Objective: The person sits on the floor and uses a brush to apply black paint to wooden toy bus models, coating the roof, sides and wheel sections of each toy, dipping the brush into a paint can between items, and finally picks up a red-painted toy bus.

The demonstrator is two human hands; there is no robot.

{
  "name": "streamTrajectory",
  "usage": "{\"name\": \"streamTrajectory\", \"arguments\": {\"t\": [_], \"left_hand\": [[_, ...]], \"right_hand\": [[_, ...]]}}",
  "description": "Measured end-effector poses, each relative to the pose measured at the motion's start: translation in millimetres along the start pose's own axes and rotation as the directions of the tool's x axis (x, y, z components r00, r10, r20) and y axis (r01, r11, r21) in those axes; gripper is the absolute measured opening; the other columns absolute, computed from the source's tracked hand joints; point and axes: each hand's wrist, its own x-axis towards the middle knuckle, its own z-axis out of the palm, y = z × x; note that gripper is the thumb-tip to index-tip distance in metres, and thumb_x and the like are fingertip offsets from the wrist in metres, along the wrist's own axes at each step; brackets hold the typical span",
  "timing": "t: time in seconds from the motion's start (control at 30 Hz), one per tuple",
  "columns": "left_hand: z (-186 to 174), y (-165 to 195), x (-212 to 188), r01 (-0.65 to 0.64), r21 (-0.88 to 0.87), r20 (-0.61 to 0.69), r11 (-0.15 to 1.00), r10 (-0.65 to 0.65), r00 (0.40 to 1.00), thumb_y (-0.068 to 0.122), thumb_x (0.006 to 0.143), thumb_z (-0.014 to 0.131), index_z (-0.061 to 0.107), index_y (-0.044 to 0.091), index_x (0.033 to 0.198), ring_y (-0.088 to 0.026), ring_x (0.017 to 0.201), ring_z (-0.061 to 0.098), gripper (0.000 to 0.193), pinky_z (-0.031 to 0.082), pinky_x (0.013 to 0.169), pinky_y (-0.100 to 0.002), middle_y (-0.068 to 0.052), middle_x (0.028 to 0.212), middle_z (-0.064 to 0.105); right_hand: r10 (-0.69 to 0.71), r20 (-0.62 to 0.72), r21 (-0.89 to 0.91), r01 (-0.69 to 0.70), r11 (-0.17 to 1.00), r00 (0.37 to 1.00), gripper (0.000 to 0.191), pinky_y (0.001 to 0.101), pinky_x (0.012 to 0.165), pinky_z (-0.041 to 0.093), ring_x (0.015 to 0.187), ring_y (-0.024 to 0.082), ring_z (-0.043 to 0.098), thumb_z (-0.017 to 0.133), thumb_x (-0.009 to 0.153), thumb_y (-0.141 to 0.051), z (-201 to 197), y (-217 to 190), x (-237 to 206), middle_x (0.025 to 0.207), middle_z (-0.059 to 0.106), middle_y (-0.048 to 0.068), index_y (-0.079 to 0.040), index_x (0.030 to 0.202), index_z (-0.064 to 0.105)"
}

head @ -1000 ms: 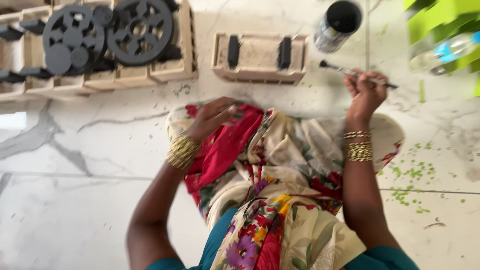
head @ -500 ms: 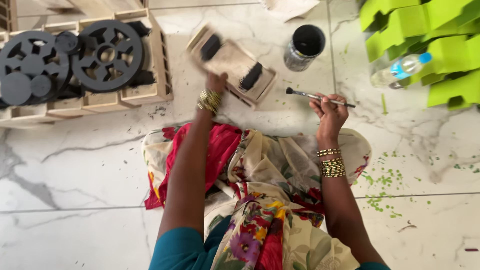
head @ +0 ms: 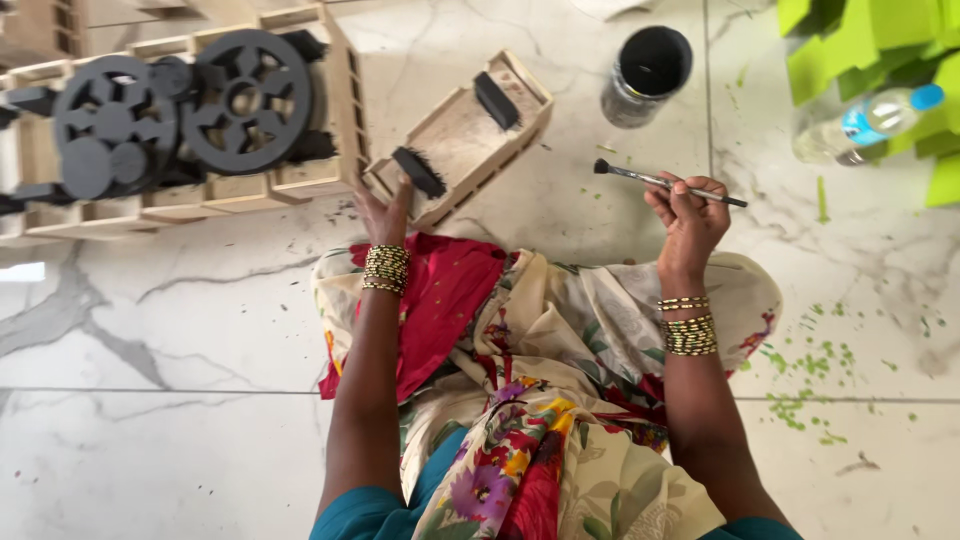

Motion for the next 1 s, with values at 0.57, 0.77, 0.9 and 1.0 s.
{"name": "streamTrajectory", "arguments": {"t": [0.57,0.77,0.9,1.0], "left_hand": [[-14.1,2.1,48.1,-0.303,0.295,0.209,0.906,0.248,0.946,0.001,0.093,0.054,0.024,-0.013,0.155,-0.021,0.057,0.063,0.071,0.054,0.047,-0.03,-0.018,0.079,0.071],[-6.1,84.3,49.4,-0.619,0.708,0.345,0.339,0.599,0.723,0.016,0.102,0.053,0.026,0.005,0.164,-0.032,0.077,0.071,0.068,0.058,0.057,-0.042,-0.038,0.149,0.032],[21.0,124.8,11.1,-0.6,0.743,0.446,0.296,0.449,0.774,0.054,0.099,0.051,0.028,0.017,0.16,-0.058,0.11,0.059,0.074,0.056,0.077,-0.055,-0.034,0.154,0.027],[32.9,128.1,6.2,-0.648,0.67,0.496,0.362,0.432,0.754,0.068,0.095,0.054,0.033,0.018,0.156,-0.056,0.128,0.047,0.081,0.043,0.098,-0.065,-0.03,0.151,0.034]], "right_hand": [[-0.039,-0.064,-0.023,0.038,0.999,0.997,0.016,0.0388,0.084,0.068,0.095,0.029,0.077,0.062,0.1,0.002,-8.0,-4.9,-23.0,0.111,0.072,0.023,-0.005,0.111,0.053],[-0.036,-0.012,0.033,0.037,0.999,0.999,0.015,0.0379,0.086,0.067,0.096,0.028,0.077,0.062,0.102,0.0,-8.5,-0.4,-17.9,0.114,0.073,0.022,-0.004,0.113,0.053],[-0.061,0.008,0.028,0.061,0.998,0.998,0.015,0.0373,0.087,0.067,0.097,0.027,0.076,0.062,0.104,0.001,-10.9,3.5,-14.8,0.116,0.072,0.022,-0.003,0.115,0.053],[-0.066,-0.007,0.017,0.066,0.998,0.998,0.016,0.0375,0.087,0.067,0.097,0.027,0.076,0.062,0.103,0.001,-11.1,0.4,-14.6,0.115,0.072,0.023,-0.003,0.115,0.053]]}}
